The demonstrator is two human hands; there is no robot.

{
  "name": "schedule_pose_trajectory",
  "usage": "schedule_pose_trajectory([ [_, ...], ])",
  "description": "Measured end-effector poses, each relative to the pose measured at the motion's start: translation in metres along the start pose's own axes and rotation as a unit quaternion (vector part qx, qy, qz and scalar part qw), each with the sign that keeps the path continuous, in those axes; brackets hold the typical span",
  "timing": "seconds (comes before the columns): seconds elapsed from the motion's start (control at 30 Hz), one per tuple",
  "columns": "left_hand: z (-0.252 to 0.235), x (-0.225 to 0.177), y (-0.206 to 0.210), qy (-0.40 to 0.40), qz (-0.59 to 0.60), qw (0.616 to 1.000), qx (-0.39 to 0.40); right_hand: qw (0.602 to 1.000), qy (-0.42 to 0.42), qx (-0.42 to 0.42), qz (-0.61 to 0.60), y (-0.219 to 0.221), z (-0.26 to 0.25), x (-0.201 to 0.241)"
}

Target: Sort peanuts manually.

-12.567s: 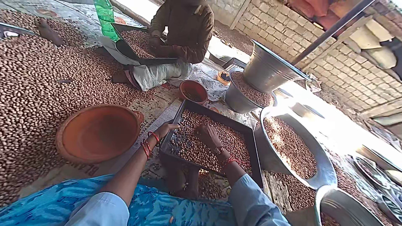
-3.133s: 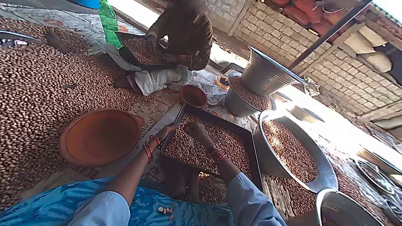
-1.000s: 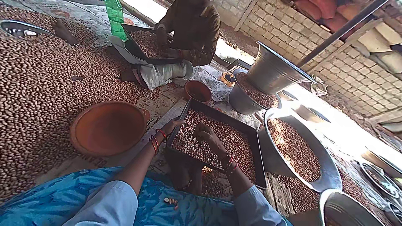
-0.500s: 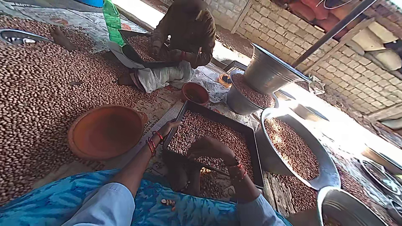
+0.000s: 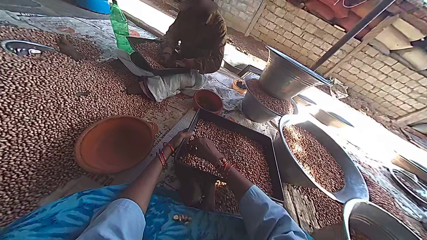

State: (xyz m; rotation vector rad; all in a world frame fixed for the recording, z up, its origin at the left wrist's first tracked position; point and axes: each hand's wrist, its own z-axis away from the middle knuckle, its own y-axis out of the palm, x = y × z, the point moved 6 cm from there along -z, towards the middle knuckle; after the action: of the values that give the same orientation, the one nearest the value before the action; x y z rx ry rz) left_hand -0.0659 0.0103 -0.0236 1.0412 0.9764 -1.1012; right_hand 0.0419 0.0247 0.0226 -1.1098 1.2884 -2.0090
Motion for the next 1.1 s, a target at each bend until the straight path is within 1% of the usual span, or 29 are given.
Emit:
schedule_pose_trajectory([
  [0.07, -0.001, 0.000, 0.001, 0.000, -0.005, 1.000, 0.003, 1.000, -0.016, -0.002, -0.001, 0.002, -0.001, -0.002],
  [0.13, -0.001, -0.001, 0.002, 0.003, -0.002, 1.000, 0.005, 0.998, -0.017, -0.016, -0.051, -0.002, 0.003, -0.008],
  [0.17, -0.001, -0.001, 0.002, 0.003, 0.003, 1.000, 0.005, 0.993, -0.012, -0.043, -0.110, -0.007, 0.006, -0.012],
  [0.23, -0.003, 0.001, 0.001, 0.003, 0.004, 1.000, 0.006, 0.961, 0.000, -0.093, -0.261, -0.017, 0.014, -0.020],
  [0.27, -0.004, 0.002, 0.000, 0.004, 0.002, 1.000, 0.007, 0.949, 0.002, -0.108, -0.298, -0.020, 0.017, -0.020],
  [0.3, -0.005, 0.002, -0.001, 0.006, -0.001, 1.000, 0.006, 0.950, 0.000, -0.102, -0.294, -0.020, 0.019, -0.017],
  [0.33, -0.005, 0.003, -0.002, 0.009, -0.003, 1.000, 0.008, 0.962, -0.006, -0.086, -0.259, -0.018, 0.022, -0.010],
  [0.4, -0.005, 0.002, 0.000, 0.010, -0.003, 1.000, 0.013, 0.986, -0.025, -0.060, -0.152, -0.009, 0.023, 0.007],
  [0.43, -0.003, 0.001, 0.002, 0.008, 0.001, 1.000, 0.011, 0.993, -0.034, -0.048, -0.106, -0.003, 0.022, 0.015],
  [0.5, -0.001, 0.000, 0.002, 0.002, 0.010, 1.000, 0.001, 0.997, -0.047, -0.027, -0.061, 0.010, 0.017, 0.025],
  [0.57, 0.002, -0.001, 0.002, 0.007, 0.011, 1.000, -0.002, 0.997, -0.049, -0.023, -0.053, 0.013, 0.015, 0.029],
  [0.67, 0.003, -0.001, 0.004, 0.009, 0.012, 1.000, -0.006, 0.995, -0.077, -0.013, -0.065, -0.002, 0.030, 0.030],
  [0.73, 0.002, -0.001, 0.003, 0.005, 0.010, 1.000, -0.008, 0.983, -0.130, 0.023, -0.128, -0.021, 0.056, 0.032],
  [0.8, 0.001, 0.001, 0.001, 0.003, 0.007, 1.000, -0.008, 0.962, -0.174, 0.087, -0.194, -0.035, 0.087, 0.027],
  [0.83, 0.000, 0.002, 0.001, 0.001, 0.006, 1.000, -0.008, 0.962, -0.174, 0.104, -0.183, -0.042, 0.102, 0.020],
  [0.87, 0.000, 0.002, 0.001, -0.001, 0.005, 1.000, -0.008, 0.971, -0.158, 0.112, -0.141, -0.047, 0.115, 0.012],
  [0.9, 0.001, 0.001, 0.002, -0.004, 0.006, 1.000, -0.008, 0.982, -0.124, 0.119, -0.081, -0.050, 0.125, 0.003],
  [0.93, 0.002, 0.000, 0.002, -0.006, 0.007, 1.000, -0.009, 0.987, -0.074, 0.140, -0.022, -0.051, 0.134, -0.003],
  [0.97, 0.003, -0.002, 0.002, -0.006, 0.006, 1.000, -0.008, 0.984, -0.029, 0.172, 0.024, -0.047, 0.139, -0.011],
  [1.0, 0.004, -0.003, 0.003, -0.006, 0.005, 1.000, -0.008, 0.976, 0.010, 0.212, 0.047, -0.040, 0.140, -0.017],
  [1.03, 0.004, -0.003, 0.003, -0.005, 0.003, 1.000, -0.008, 0.971, 0.028, 0.232, 0.048, -0.030, 0.138, -0.024],
  [1.1, 0.003, -0.003, 0.003, -0.001, -0.003, 1.000, -0.006, 0.970, 0.015, 0.239, 0.042, -0.010, 0.124, -0.025],
])
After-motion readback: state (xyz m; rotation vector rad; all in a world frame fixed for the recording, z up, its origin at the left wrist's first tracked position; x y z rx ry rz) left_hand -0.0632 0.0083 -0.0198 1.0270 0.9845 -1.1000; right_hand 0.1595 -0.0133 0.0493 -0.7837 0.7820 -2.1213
